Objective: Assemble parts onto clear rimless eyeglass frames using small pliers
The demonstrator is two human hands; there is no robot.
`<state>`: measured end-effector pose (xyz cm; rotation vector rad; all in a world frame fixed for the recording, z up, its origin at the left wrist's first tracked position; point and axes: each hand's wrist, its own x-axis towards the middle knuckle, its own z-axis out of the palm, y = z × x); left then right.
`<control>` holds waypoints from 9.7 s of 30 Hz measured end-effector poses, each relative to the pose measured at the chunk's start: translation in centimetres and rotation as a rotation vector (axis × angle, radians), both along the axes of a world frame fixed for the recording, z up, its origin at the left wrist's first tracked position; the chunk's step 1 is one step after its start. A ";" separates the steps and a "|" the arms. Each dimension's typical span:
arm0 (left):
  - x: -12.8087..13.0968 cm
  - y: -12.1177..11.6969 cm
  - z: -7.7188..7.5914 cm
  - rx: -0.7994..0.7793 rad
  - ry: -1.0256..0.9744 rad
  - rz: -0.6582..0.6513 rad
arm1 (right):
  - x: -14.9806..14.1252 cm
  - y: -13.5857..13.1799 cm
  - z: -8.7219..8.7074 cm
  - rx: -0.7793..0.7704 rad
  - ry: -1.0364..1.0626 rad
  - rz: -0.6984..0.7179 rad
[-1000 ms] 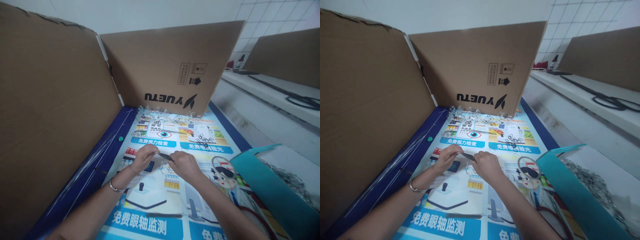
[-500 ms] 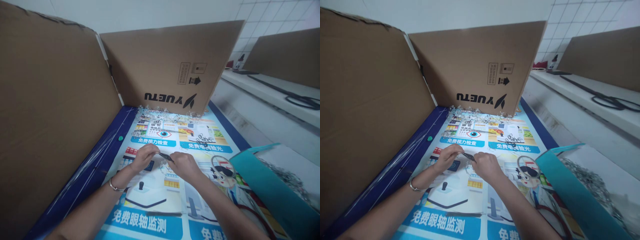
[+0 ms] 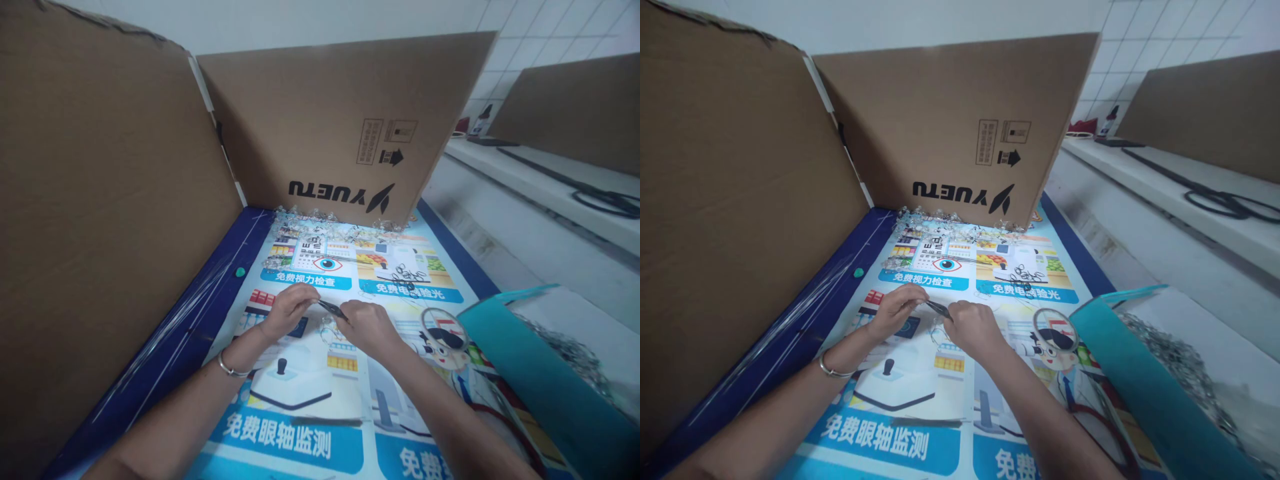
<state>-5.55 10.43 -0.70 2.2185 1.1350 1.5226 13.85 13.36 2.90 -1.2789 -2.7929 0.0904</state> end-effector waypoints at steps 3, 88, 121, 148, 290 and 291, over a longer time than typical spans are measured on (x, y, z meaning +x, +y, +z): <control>0.0 0.0 0.0 -0.014 -0.008 0.004 | -0.1 0.1 -0.1 -0.016 -0.016 -0.005; -0.4 1.0 -0.1 -0.627 -0.566 0.291 | 0.4 1.0 -2.6 0.526 0.393 0.506; -0.5 0.6 0.4 -0.729 -0.647 0.151 | 0.5 1.1 -4.1 0.645 0.328 0.550; 0.8 -0.5 1.7 -0.640 -0.526 0.172 | 0.3 0.8 -3.3 0.520 0.549 0.418; 2.1 -0.3 0.6 -0.555 -0.454 0.143 | -0.5 -0.4 -1.9 0.475 0.158 -0.014; 2.1 -0.3 0.6 -0.550 -0.455 0.147 | -0.5 -0.4 -1.9 0.479 0.155 -0.015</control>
